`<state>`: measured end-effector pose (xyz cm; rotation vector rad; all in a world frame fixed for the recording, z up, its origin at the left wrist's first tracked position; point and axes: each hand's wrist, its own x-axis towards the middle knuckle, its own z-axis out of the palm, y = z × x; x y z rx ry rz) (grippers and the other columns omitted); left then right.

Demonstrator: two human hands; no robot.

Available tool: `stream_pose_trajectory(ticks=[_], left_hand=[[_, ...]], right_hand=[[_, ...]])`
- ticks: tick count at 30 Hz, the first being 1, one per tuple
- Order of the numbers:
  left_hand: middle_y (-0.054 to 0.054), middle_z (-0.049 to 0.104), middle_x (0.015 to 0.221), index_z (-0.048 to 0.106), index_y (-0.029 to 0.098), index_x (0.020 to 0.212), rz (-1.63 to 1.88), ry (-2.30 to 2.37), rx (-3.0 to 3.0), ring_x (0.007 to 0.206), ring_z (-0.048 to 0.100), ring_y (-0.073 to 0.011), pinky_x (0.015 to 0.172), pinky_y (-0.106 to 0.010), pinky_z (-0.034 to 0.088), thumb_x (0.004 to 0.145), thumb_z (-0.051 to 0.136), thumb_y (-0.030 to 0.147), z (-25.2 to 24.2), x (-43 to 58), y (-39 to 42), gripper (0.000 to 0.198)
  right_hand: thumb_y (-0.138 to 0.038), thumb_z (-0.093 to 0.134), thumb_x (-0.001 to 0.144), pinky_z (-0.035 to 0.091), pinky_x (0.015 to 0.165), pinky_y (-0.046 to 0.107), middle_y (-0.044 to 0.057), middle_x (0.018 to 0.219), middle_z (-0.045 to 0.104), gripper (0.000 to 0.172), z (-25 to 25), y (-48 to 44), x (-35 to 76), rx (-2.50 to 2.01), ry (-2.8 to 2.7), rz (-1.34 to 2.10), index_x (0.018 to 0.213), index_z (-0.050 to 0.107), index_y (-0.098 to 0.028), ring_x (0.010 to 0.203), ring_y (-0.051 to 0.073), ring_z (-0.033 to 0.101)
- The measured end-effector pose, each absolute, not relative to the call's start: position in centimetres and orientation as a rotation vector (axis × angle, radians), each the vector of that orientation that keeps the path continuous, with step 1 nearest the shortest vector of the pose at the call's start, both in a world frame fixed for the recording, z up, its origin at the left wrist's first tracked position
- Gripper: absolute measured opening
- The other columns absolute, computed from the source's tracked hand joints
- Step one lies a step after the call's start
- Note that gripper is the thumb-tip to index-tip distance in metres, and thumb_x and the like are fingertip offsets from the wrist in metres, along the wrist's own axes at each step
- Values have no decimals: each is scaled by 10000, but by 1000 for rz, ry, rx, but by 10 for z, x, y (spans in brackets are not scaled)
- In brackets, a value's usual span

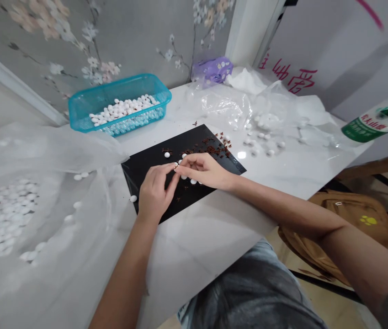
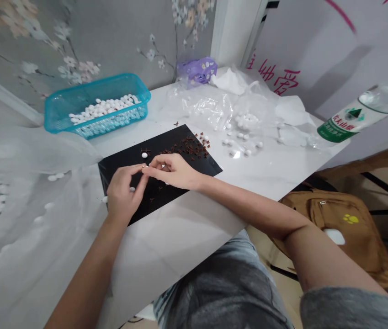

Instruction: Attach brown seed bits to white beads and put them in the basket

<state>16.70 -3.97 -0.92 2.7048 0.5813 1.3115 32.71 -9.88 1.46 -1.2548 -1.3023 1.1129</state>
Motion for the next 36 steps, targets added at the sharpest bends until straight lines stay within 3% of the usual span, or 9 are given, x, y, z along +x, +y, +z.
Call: stream_pose_trajectory(ticks=[5,10,14,17,26,29,33,36], left_hand=[[-42,665,883,573,177,887,1466,907,2331,838,608,-139,767,-276,487,870,488,172,-6,166,-41,87],[-32,643,822,563,165,842,1493,998,1997,758,606,-116,721,-255,488,896,450,246,-5,170,-44,149],[-7,597,705,537,167,782,1647,1033,1639,639,576,-106,622,-241,476,885,445,271,-1,173,-41,173],[13,549,615,524,174,716,1725,1043,1403,552,539,-103,544,-235,444,860,437,248,2,172,-37,183],[5,552,554,538,170,679,1476,1068,1292,462,478,-93,459,-212,387,790,460,293,23,161,-26,183],[-16,584,621,577,191,738,1231,1250,1842,520,500,-118,488,-230,371,825,416,329,44,142,-23,229],[-17,618,649,647,239,763,385,1498,2398,578,533,-182,495,-264,296,686,597,311,60,116,-21,116],[-25,660,769,658,258,932,-168,1550,2424,631,574,-212,515,-282,331,696,585,326,56,110,-20,256]], right_hand=[[-386,584,816,314,469,197,-49,564,442,255,11,-102,325,-1248,-1631,724,750,573,-140,469,52,360],[-272,520,866,364,571,205,-24,617,504,163,6,-104,321,-1257,-1976,544,775,577,-148,551,77,448],[-287,488,891,414,690,239,46,796,603,194,2,-105,315,-1180,-2162,404,886,622,-146,722,125,521],[-289,471,902,415,798,283,90,945,620,234,-1,-105,310,-1033,-2304,266,972,643,-148,845,164,500],[-225,451,896,384,725,283,72,844,626,225,-3,-102,318,-1118,-2479,214,862,659,-148,794,172,467],[-220,398,929,374,699,278,70,824,638,285,-3,-101,322,-1139,-2482,193,860,666,-150,788,168,473],[-243,404,936,383,688,277,72,825,658,293,-4,-101,323,-1126,-2448,200,889,678,-149,789,168,486],[-231,447,910,395,690,280,76,808,662,257,-3,-102,324,-1110,-2433,228,873,688,-147,787,170,490]])
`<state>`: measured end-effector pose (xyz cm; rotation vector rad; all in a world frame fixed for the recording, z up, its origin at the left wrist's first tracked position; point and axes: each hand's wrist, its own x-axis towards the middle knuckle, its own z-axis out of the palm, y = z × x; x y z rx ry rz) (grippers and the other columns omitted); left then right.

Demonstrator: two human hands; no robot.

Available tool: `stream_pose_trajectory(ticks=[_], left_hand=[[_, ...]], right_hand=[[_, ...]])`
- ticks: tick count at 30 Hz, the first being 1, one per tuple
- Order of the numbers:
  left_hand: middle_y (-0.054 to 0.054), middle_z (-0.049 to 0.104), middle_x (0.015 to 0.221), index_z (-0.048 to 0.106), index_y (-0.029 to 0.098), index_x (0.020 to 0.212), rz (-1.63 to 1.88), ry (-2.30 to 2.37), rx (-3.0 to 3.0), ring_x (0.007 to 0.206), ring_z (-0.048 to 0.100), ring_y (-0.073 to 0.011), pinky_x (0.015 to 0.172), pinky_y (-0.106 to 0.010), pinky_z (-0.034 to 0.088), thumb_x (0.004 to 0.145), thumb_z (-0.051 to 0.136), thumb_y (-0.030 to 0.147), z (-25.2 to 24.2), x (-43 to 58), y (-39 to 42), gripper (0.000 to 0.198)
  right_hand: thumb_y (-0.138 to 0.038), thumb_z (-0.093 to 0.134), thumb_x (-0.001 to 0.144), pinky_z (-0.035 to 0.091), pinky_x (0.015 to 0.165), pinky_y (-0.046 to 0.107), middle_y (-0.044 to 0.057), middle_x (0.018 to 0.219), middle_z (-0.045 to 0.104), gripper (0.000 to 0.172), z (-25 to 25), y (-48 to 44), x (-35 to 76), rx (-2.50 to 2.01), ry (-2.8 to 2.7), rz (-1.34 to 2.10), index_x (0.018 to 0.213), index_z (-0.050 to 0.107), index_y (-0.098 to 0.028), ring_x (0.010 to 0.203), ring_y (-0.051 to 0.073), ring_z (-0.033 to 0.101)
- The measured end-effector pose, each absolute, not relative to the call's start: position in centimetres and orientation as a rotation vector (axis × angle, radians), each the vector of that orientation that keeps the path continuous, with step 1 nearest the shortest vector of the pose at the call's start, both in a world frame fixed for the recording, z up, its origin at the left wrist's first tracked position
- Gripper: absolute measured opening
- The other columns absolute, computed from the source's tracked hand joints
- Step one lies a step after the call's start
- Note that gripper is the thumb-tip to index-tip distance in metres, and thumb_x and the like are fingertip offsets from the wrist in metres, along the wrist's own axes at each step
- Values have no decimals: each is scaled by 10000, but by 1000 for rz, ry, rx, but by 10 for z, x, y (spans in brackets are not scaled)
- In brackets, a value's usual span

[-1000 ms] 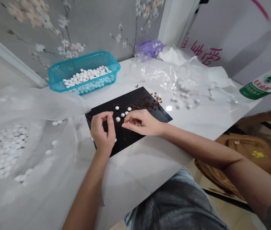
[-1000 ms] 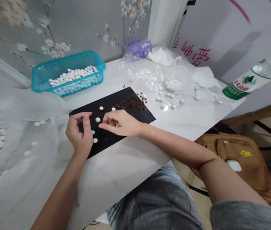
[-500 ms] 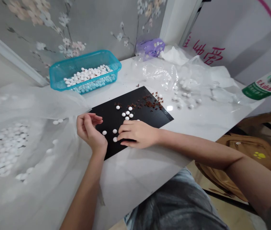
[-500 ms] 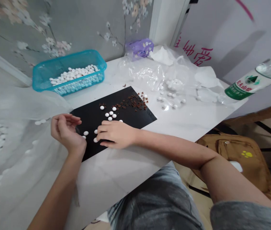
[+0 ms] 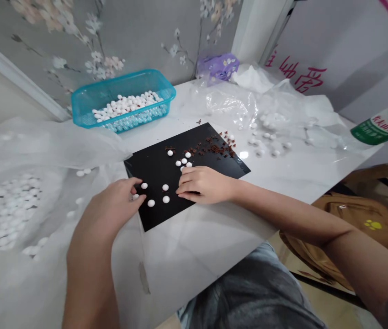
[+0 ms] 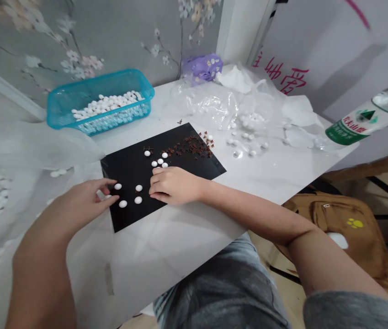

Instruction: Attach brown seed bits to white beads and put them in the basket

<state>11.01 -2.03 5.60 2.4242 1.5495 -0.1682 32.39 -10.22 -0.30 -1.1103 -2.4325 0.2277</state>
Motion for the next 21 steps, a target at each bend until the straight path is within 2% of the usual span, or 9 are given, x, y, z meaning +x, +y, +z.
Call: stream_pose_trajectory(ticks=[3,8,12,17,19,20,21], left_hand=[[-26,658,794,650,261,917,-119,1466,2510,650,581,-205,515,-279,335,758,509,300,45,113,-20,216],[-12,619,654,613,239,722,363,1265,2663,565,536,-180,446,-263,246,729,560,233,22,125,-21,54],[-13,628,690,618,232,835,744,1196,2517,596,545,-163,512,-258,338,807,530,296,5,138,-24,113],[-20,650,752,616,209,922,986,1233,2149,650,586,-131,563,-230,407,856,493,368,-8,143,-27,211],[-18,648,753,614,206,937,1047,1239,2122,652,586,-121,569,-222,414,864,486,373,-10,142,-28,222],[-15,643,747,613,205,942,1057,1242,2138,644,580,-117,575,-222,416,866,485,371,-10,141,-28,223],[-12,638,739,612,205,941,1054,1245,2163,635,574,-114,579,-223,417,865,487,370,-10,140,-29,220]], right_hand=[[-189,467,883,405,689,280,71,801,658,226,-1,-104,324,-1122,-2429,257,848,687,-153,787,168,489],[-185,429,907,426,713,289,72,812,654,249,-2,-103,324,-1118,-2443,240,875,674,-151,791,169,495],[-217,386,937,449,725,294,82,842,657,280,-6,-101,323,-1114,-2358,135,893,652,-140,780,164,519],[-196,365,946,455,694,281,62,855,666,280,1,-126,289,-1031,-2185,-9,897,638,-163,765,143,555],[-190,361,943,458,765,275,22,1015,667,284,4,-145,265,-753,-2282,15,924,644,-204,901,131,558],[-215,374,938,454,830,281,2,1129,637,275,5,-155,253,-577,-2394,39,943,648,-217,1037,139,524],[-213,373,930,448,862,292,-19,1159,626,287,4,-164,242,-422,-2429,27,901,658,-230,1112,148,492]])
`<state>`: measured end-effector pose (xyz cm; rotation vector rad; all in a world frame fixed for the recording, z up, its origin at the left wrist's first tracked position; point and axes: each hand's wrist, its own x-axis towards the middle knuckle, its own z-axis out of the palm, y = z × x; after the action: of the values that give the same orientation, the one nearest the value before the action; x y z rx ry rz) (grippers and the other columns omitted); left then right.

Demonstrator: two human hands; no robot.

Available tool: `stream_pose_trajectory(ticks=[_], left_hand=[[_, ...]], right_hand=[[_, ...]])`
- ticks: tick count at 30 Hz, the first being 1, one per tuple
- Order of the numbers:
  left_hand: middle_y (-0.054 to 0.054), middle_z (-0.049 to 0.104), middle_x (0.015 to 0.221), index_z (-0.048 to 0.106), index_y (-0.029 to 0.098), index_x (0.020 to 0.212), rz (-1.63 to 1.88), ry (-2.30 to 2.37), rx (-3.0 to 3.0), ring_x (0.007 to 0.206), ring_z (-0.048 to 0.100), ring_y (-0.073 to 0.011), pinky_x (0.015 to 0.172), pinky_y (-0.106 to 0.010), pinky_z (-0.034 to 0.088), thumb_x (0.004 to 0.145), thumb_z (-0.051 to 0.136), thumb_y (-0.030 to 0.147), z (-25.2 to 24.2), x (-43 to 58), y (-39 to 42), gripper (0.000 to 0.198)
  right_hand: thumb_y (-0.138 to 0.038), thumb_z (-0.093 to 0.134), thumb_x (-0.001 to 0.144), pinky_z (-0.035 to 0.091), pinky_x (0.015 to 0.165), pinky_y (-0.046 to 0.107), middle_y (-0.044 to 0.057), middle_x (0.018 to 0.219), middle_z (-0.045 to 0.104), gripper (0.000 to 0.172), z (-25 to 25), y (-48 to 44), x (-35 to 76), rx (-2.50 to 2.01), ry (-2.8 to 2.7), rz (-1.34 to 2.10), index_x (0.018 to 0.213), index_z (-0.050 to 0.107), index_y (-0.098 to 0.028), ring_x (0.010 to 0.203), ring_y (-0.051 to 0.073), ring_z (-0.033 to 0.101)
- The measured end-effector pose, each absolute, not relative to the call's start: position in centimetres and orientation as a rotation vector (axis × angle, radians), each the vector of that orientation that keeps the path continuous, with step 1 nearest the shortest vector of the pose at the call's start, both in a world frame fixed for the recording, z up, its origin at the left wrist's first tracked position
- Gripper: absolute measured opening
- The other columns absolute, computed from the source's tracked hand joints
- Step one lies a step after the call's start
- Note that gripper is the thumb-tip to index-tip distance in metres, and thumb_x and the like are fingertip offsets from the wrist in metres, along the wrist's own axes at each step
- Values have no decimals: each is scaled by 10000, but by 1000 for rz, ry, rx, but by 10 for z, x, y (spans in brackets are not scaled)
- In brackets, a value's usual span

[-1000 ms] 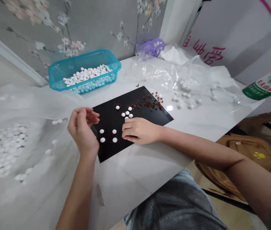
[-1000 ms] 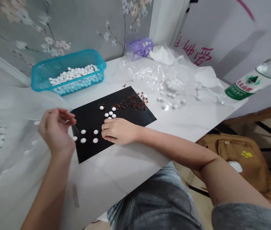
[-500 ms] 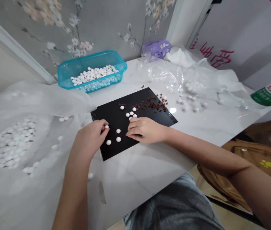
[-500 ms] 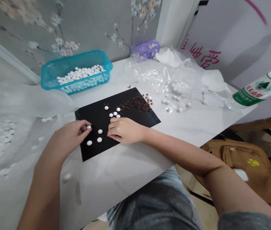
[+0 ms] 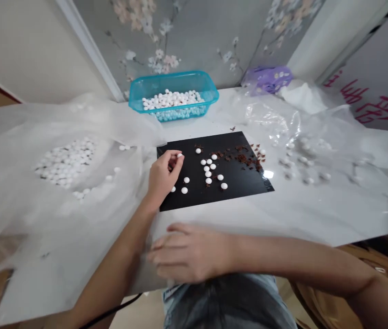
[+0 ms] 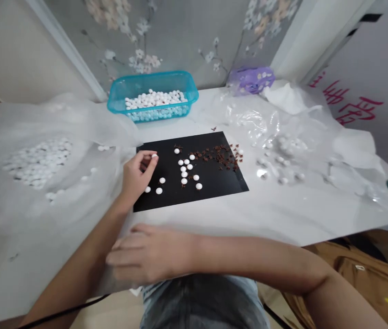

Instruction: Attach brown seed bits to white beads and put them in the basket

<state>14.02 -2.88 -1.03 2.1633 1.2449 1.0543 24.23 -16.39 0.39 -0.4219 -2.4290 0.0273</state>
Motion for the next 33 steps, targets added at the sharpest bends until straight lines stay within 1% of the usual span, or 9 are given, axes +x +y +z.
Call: stream_pose_trajectory(ticks=[1,3,6,10,13,15,17,22,33], left_hand=[[-10,635,736,612,206,939,1048,1249,2185,634,571,-113,584,-225,418,865,488,368,-10,140,-29,217],[-9,637,742,608,208,941,1030,1253,2210,645,575,-114,591,-227,420,868,484,363,-10,140,-30,211],[-7,641,746,600,212,942,1018,1256,2209,647,579,-116,590,-229,421,872,478,362,-11,141,-31,205],[-11,634,744,593,203,923,1039,1225,2221,661,579,-124,615,-239,425,871,479,347,-14,145,-30,191],[-11,615,723,590,196,893,1023,1218,2262,662,571,-132,622,-250,415,861,495,316,-15,149,-29,156],[-12,604,718,588,196,884,1015,1212,2289,667,567,-138,620,-258,407,857,502,302,-16,151,-29,139],[-14,599,727,583,198,876,1029,1208,2303,675,565,-144,626,-267,404,859,503,307,-17,153,-29,136],[-22,610,764,581,199,863,1109,1212,2294,724,570,-152,679,-284,407,859,515,336,-20,154,-32,151],[-42,643,846,619,186,868,1078,1141,2388,824,573,-182,770,-322,418,803,545,218,-24,148,-40,103]], right_hand=[[-192,360,923,454,848,289,-29,1115,638,315,2,-171,233,-373,-2484,38,838,659,-239,1088,139,501],[-175,335,917,463,653,275,-18,905,660,354,-4,-180,220,-259,-2561,75,772,651,-239,828,121,551],[-186,341,916,411,524,282,8,760,617,321,-12,-182,214,-263,-2624,190,760,621,-208,659,129,503],[-151,431,896,434,645,282,55,828,605,152,-14,-175,221,-518,-2662,458,865,580,-141,731,157,522],[-144,342,935,422,646,252,54,893,586,190,-12,-166,228,-661,-2527,798,936,532,-158,724,130,513],[-192,331,947,429,695,249,59,891,574,186,-11,-161,231,-608,-2370,1015,903,508,-161,774,128,516],[-183,369,921,421,700,258,50,849,564,136,-10,-159,233,-600,-2241,1082,866,491,-161,761,130,506],[-167,381,885,393,686,257,54,841,562,109,-12,-164,237,-610,-2186,973,863,487,-147,741,131,497],[-209,333,924,412,672,282,89,936,606,192,-13,-181,250,-897,-2406,494,953,516,-160,799,181,569]])
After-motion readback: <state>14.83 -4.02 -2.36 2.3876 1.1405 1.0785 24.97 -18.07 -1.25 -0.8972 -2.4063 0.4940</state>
